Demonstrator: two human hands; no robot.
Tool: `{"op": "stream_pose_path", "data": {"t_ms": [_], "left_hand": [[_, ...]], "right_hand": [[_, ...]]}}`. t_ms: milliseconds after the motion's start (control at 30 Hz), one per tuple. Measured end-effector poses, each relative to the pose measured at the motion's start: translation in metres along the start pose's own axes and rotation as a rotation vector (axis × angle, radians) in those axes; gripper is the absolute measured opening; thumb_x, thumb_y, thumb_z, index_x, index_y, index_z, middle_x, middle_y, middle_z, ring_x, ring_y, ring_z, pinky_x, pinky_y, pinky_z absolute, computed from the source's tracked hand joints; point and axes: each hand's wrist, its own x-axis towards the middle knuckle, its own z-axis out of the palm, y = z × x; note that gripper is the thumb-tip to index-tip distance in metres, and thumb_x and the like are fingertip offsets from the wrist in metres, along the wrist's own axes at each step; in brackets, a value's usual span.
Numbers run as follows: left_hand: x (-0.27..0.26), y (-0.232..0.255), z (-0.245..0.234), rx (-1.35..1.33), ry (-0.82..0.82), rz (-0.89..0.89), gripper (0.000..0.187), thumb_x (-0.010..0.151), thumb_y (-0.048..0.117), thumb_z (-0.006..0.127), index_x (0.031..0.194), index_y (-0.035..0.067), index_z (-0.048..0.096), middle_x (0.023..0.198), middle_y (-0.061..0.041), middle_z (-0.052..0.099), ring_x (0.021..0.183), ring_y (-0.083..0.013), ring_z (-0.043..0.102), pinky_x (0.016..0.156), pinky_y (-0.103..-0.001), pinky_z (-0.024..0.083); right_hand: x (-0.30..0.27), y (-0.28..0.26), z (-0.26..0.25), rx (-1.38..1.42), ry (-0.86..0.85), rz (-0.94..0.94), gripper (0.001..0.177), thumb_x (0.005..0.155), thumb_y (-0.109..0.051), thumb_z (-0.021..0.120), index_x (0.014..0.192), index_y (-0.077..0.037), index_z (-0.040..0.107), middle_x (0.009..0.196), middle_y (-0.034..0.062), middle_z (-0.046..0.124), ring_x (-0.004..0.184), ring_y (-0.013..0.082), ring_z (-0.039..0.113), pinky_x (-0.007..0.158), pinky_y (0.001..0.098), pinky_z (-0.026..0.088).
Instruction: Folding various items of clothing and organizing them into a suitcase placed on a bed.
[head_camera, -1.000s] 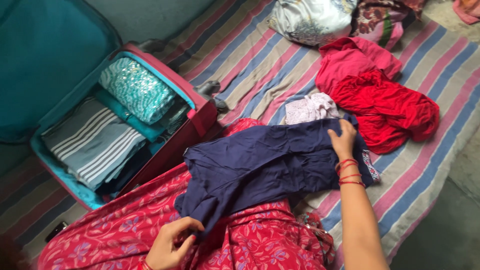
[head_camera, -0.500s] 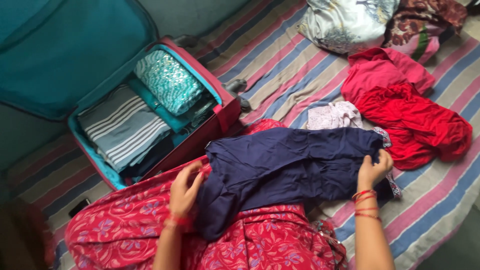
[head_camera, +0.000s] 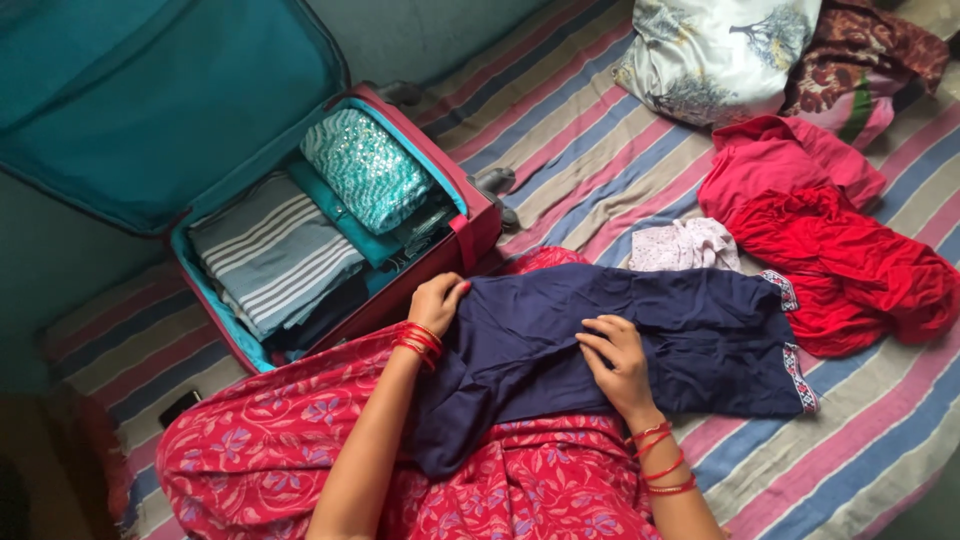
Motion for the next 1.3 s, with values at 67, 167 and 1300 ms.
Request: {"op": "stream_pose_path", "data": {"t_ms": [67,167,1300], "left_hand": [[0.009,0.02,-0.012,-0.042,0.085,0.056,0.022,0.097,0.027,0.069,0.099,0.005,0.074,0.093,-0.016,0.073,0.085,-0.0342,0.071,0.076,-0.04,0.056],[0.026,0.047,-0.036,-0.192,0.105,-0.053,0.024,0.095,0.031,0.07,0.095,0.007,0.075,0.084,-0.012,0.075,0.075,-0.0295,0.075,0.071,-0.038,0.056],[-0.009,-0.023,-0.027,-1.367,-0.316,-0.361,0.03,0.099,0.018,0.069,0.116,-0.006,0.07,0.106,-0.01,0.076,0.091,-0.0181,0.071,0.085,-0.031,0.055]], "right_hand": [[0.004,0.0,0.003,-0.037,0.019,-0.03,0.023,0.08,-0.002,0.076,0.102,-0.009,0.075,0.118,0.0064,0.071,0.119,0.0286,0.062,0.102,0.0395,0.049],[0.014,-0.007,0.001,-0.093,0.111,-0.016,0.017,0.085,-0.003,0.078,0.101,-0.008,0.075,0.113,0.003,0.071,0.115,0.0263,0.063,0.101,0.0389,0.049],[0.007,-0.042,0.036,0.053,-0.128,-0.058,0.042,0.08,-0.005,0.071,0.122,-0.006,0.07,0.108,0.0092,0.069,0.102,0.028,0.065,0.097,0.0409,0.046]]}}
